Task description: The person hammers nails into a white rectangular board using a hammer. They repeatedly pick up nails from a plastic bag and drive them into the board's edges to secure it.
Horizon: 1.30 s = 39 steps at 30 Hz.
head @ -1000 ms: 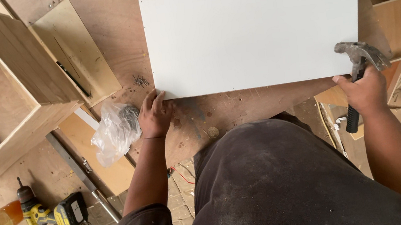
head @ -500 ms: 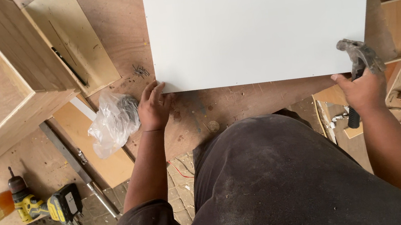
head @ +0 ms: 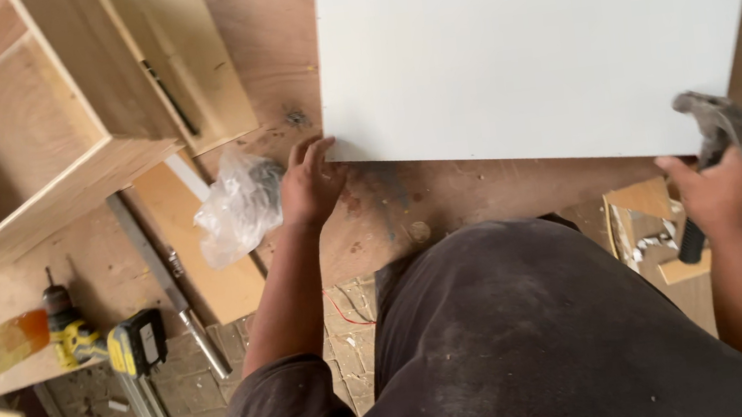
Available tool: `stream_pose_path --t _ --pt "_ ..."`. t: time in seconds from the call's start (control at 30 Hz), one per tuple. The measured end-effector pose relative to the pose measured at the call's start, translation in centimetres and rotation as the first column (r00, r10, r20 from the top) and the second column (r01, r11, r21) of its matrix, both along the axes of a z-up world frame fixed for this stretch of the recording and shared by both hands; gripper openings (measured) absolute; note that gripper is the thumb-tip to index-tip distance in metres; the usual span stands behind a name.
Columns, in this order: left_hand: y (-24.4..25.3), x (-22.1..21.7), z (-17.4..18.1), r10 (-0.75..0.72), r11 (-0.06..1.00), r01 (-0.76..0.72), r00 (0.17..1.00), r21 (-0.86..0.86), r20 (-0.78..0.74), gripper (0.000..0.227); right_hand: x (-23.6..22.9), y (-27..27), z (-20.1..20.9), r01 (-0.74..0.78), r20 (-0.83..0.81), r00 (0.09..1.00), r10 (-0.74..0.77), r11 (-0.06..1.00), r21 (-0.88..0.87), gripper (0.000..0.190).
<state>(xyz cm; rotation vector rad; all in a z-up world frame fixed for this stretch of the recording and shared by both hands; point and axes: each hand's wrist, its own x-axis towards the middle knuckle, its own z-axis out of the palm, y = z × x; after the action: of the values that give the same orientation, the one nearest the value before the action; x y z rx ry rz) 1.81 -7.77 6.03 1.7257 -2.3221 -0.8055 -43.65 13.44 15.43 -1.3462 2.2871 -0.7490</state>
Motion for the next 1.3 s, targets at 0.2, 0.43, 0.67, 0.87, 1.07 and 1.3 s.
stream_pose_path --t 0.2,0.43,0.67,0.87,1.07,1.3 --pt "-4.4 1.8 -0.6 0.265 0.961 -0.268 0.962 -0.061 -0.065 0.036 -1.2 3.6 -3.4 -0.002 -0.022 1.0 0.0 0.996 -0.085 0.053" --pt "-7.7 0.4 -0.8 0.23 0.959 -0.274 0.9 0.069 0.371 0.031 -4.0 8.0 -9.3 0.447 -0.133 0.894 -0.427 0.861 0.243 0.044" --pt "-8.2 -1.2 -1.1 0.323 0.902 -0.415 0.829 0.116 0.457 0.044 -3.3 11.7 -9.8 0.565 -0.078 0.825 -0.56 0.813 0.142 0.033" --pt "-4.6 -3.6 2.8 0.47 0.87 -0.474 0.881 -0.139 -0.063 0.011 -1.5 11.9 -5.2 0.649 0.127 0.736 -0.665 0.747 0.148 0.029" --pt "3.7 -20.9 4.8 0.615 0.73 -0.231 0.631 0.643 -0.473 0.031 1.3 12.3 -3.3 0.728 0.419 0.577 -0.701 0.674 0.126 0.02" --pt "10.6 -32.8 -6.6 -0.711 0.668 0.529 0.661 -0.523 -0.24 0.01 1.7 15.1 -4.5 0.671 0.352 0.627 -0.695 0.711 0.208 0.021"
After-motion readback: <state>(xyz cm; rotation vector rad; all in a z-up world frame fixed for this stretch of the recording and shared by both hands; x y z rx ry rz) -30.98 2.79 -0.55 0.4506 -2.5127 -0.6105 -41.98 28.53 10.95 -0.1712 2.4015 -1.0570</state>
